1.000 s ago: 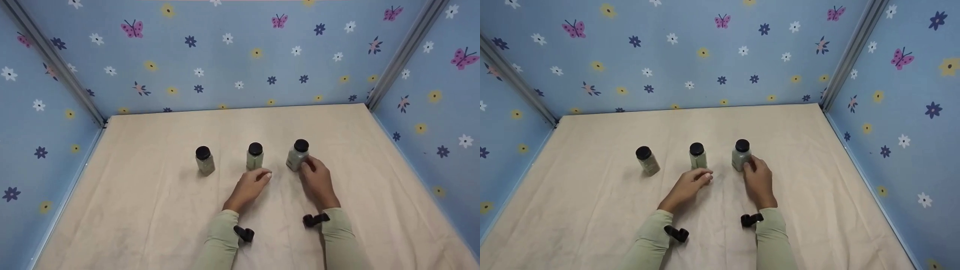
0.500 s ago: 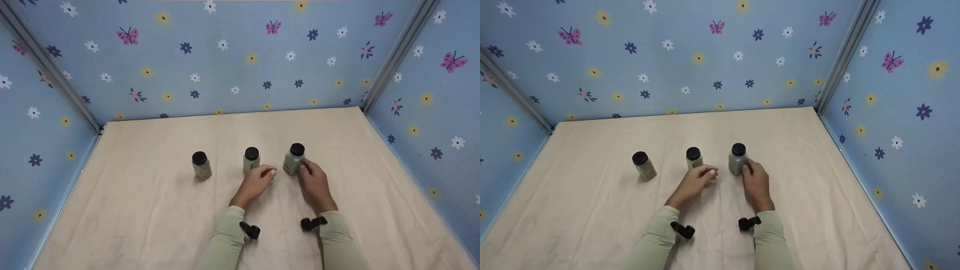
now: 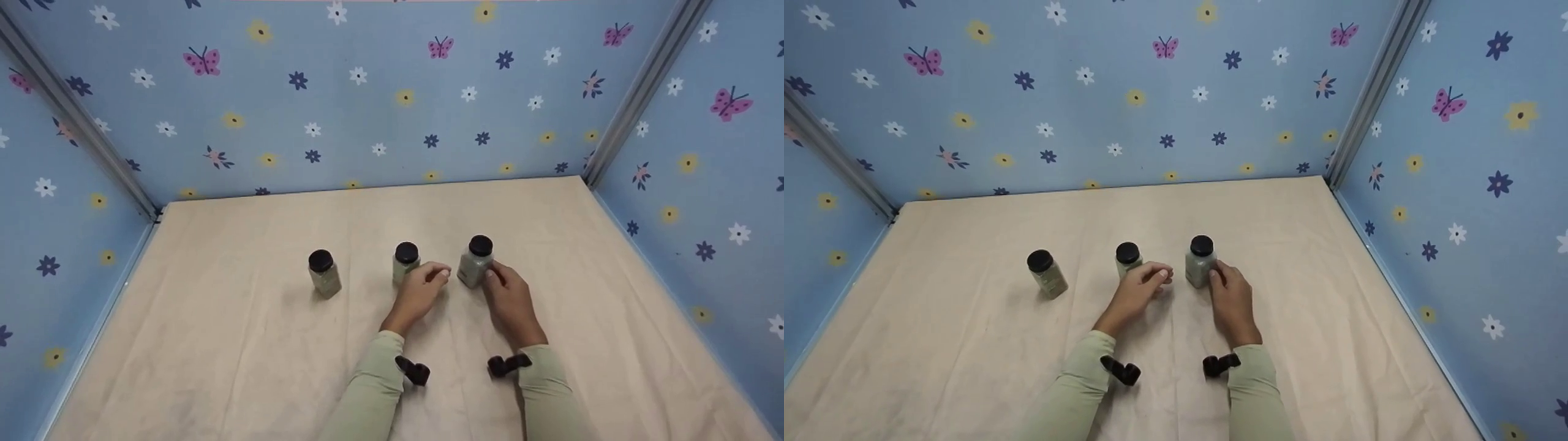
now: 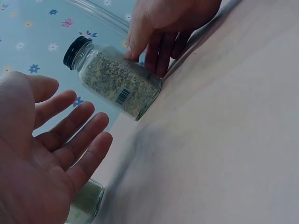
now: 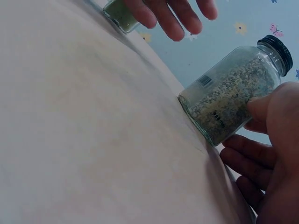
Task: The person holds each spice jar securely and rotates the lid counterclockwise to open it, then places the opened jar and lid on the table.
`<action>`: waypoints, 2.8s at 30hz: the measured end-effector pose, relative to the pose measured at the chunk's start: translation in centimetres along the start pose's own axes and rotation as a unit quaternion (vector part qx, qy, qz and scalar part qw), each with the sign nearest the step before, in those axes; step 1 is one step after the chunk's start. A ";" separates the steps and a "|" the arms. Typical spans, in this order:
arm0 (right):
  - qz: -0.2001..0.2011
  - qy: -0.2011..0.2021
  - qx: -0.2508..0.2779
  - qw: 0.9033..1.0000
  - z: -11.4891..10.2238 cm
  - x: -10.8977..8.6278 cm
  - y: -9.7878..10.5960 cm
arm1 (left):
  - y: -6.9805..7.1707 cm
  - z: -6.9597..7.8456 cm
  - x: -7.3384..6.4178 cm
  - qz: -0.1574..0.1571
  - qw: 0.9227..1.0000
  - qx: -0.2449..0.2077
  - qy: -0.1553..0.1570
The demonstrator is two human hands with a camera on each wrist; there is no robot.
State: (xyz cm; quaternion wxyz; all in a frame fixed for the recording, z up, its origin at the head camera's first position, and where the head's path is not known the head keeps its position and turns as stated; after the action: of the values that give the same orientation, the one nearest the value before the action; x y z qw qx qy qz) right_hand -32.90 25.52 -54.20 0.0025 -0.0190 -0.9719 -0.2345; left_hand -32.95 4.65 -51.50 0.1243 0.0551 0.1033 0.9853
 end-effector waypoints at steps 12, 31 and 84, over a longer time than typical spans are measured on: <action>0.001 0.006 -0.011 1.000 0.2 0.3 0.1 | -1.0 0.6 1.0 0.015 1.000 0.006 -0.021; 0.010 0.005 -0.011 1.000 0.1 0.3 0.4 | -2.1 1.2 2.6 0.010 0.999 -0.022 -0.029; 0.009 0.007 -0.014 1.000 0.2 0.8 0.2 | -3.5 3.2 5.1 -0.044 0.997 0.035 -0.053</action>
State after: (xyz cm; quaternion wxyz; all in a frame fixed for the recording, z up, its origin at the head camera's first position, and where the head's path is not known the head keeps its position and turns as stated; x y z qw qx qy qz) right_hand -33.66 25.87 -54.29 0.0111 -0.0258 -0.9684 -0.2479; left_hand -36.59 9.92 -48.78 0.1708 0.1068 0.1328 0.9705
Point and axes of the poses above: each hand's wrist, its own x-axis towards the middle knuckle, its own y-axis out of the back of the hand, z = x × y, the point moved 8 cm from there along x, towards the middle knuckle, and after that the axes turned 4 degrees about -z, right-handed, at the moved point
